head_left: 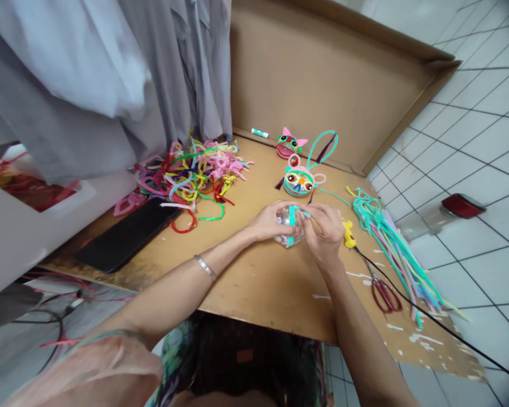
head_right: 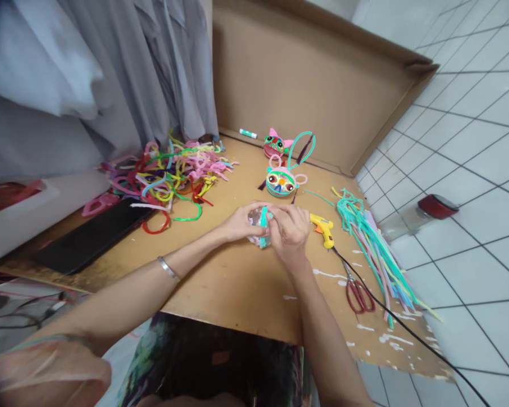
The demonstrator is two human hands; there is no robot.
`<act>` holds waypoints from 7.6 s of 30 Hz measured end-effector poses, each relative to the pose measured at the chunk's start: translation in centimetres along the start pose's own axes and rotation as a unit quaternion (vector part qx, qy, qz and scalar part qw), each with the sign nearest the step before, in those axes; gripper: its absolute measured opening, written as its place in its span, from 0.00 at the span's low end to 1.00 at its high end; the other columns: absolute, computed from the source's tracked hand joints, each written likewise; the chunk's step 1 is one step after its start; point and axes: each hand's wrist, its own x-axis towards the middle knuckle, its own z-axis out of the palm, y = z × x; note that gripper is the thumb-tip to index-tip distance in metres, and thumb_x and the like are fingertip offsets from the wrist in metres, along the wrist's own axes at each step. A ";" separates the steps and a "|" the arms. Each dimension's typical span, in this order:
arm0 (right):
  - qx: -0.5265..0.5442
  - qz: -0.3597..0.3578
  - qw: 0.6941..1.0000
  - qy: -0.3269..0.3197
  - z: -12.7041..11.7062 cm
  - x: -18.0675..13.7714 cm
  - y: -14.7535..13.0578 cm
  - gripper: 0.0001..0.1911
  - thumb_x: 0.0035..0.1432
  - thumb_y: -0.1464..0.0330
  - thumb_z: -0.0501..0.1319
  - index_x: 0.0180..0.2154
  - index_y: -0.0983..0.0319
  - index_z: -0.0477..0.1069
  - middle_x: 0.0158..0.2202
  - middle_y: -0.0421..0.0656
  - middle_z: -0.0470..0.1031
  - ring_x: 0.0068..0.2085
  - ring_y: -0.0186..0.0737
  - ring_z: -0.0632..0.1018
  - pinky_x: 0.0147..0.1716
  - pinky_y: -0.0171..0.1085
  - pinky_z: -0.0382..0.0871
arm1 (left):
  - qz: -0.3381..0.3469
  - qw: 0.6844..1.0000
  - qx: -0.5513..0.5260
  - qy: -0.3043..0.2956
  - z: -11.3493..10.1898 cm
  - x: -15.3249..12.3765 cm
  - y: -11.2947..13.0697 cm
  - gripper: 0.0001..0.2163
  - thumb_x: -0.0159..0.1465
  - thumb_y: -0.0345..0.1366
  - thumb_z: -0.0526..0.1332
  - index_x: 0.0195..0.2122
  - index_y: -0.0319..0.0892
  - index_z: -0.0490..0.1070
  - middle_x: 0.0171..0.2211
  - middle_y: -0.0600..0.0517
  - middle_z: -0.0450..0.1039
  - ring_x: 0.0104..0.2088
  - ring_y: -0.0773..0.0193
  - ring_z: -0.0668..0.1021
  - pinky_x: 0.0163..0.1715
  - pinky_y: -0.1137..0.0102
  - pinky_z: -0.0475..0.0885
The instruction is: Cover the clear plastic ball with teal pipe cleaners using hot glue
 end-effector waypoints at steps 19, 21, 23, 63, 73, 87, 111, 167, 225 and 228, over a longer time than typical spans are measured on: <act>0.132 0.141 0.981 -0.002 -0.7 -0.9 -0.3 0.08 0.62 0.64 0.60 0.35 0.56 0.78 0.34 0.41 0.84 0.37 0.42 0.83 0.41 0.44 0.74 | -0.041 0.999 -0.008 -0.025 -0.4 -0.1 0.6 0.34 0.45 0.39 0.72 0.56 0.42 0.72 0.50 0.47 0.75 0.46 0.58 0.77 0.50 0.64 0.72; 0.150 0.143 0.978 -0.006 -0.7 -1.0 -0.3 0.07 0.62 0.64 0.61 0.35 0.56 0.77 0.34 0.42 0.84 0.38 0.43 0.83 0.43 0.45 0.74 | -0.043 0.999 -0.005 -0.025 -0.4 -0.2 0.7 0.34 0.46 0.39 0.72 0.56 0.42 0.72 0.50 0.47 0.75 0.45 0.58 0.77 0.50 0.64 0.72; 0.166 0.140 0.976 -0.008 -0.6 -1.1 -0.3 0.07 0.62 0.64 0.61 0.35 0.56 0.77 0.34 0.42 0.84 0.38 0.43 0.83 0.44 0.45 0.74 | -0.045 0.999 -0.010 -0.027 -0.4 -0.2 0.9 0.34 0.45 0.39 0.72 0.56 0.41 0.71 0.50 0.47 0.75 0.46 0.57 0.78 0.50 0.63 0.72; 0.290 0.234 0.928 -0.025 0.0 -2.1 0.0 0.06 0.60 0.64 0.62 0.34 0.58 0.76 0.34 0.42 0.82 0.39 0.42 0.81 0.44 0.43 0.76 | -0.045 0.997 -0.045 -0.050 -0.8 0.0 0.4 0.37 0.45 0.41 0.72 0.57 0.43 0.64 0.55 0.45 0.70 0.50 0.55 0.75 0.48 0.64 0.71; 0.293 0.237 0.926 -0.017 0.2 -2.2 0.1 0.04 0.59 0.65 0.63 0.34 0.57 0.76 0.33 0.40 0.81 0.38 0.40 0.81 0.43 0.41 0.75 | -0.046 0.997 -0.028 -0.048 -0.8 -0.1 0.5 0.36 0.45 0.42 0.71 0.55 0.43 0.63 0.56 0.46 0.68 0.50 0.56 0.74 0.51 0.63 0.70; 0.303 0.239 0.922 -0.016 0.4 -2.3 0.1 0.04 0.60 0.66 0.63 0.34 0.57 0.77 0.34 0.40 0.81 0.38 0.39 0.80 0.42 0.38 0.74 | 0.016 0.999 0.033 -0.013 -0.7 -0.2 0.7 0.28 0.47 0.42 0.70 0.50 0.41 0.68 0.47 0.48 0.72 0.46 0.56 0.75 0.49 0.62 0.70; 0.304 0.236 0.923 -0.019 0.5 -2.4 0.4 0.04 0.60 0.66 0.63 0.35 0.56 0.77 0.35 0.41 0.81 0.40 0.41 0.80 0.45 0.42 0.74 | 0.044 0.999 0.015 -0.015 -0.7 -0.2 0.3 0.25 0.50 0.41 0.70 0.49 0.42 0.70 0.46 0.48 0.73 0.47 0.57 0.75 0.50 0.60 0.71; 0.234 0.277 0.931 0.038 0.9 -2.7 0.8 0.12 0.60 0.61 0.62 0.44 0.57 0.74 0.44 0.45 0.80 0.47 0.43 0.78 0.49 0.44 0.71 | 0.008 0.997 -0.062 -0.038 -0.4 -0.2 0.5 0.35 0.42 0.43 0.75 0.50 0.42 0.64 0.46 0.49 0.71 0.43 0.60 0.75 0.45 0.65 0.71; 0.273 0.405 0.872 -0.004 1.4 -2.1 1.7 0.30 0.58 0.41 0.53 0.30 0.59 0.78 0.37 0.46 0.79 0.44 0.45 0.77 0.47 0.44 0.70 | 0.203 0.971 0.087 -0.094 0.4 -0.8 -0.6 0.34 0.46 0.40 0.76 0.52 0.46 0.64 0.66 0.37 0.59 0.67 0.43 0.64 0.63 0.46 0.63; 0.291 0.394 0.872 -0.005 1.2 -1.9 1.4 0.29 0.59 0.42 0.54 0.28 0.58 0.77 0.38 0.45 0.78 0.45 0.44 0.77 0.48 0.43 0.70 | 0.198 0.972 0.085 -0.092 0.5 -0.8 -0.5 0.33 0.46 0.40 0.76 0.52 0.47 0.64 0.66 0.38 0.60 0.67 0.43 0.64 0.63 0.46 0.63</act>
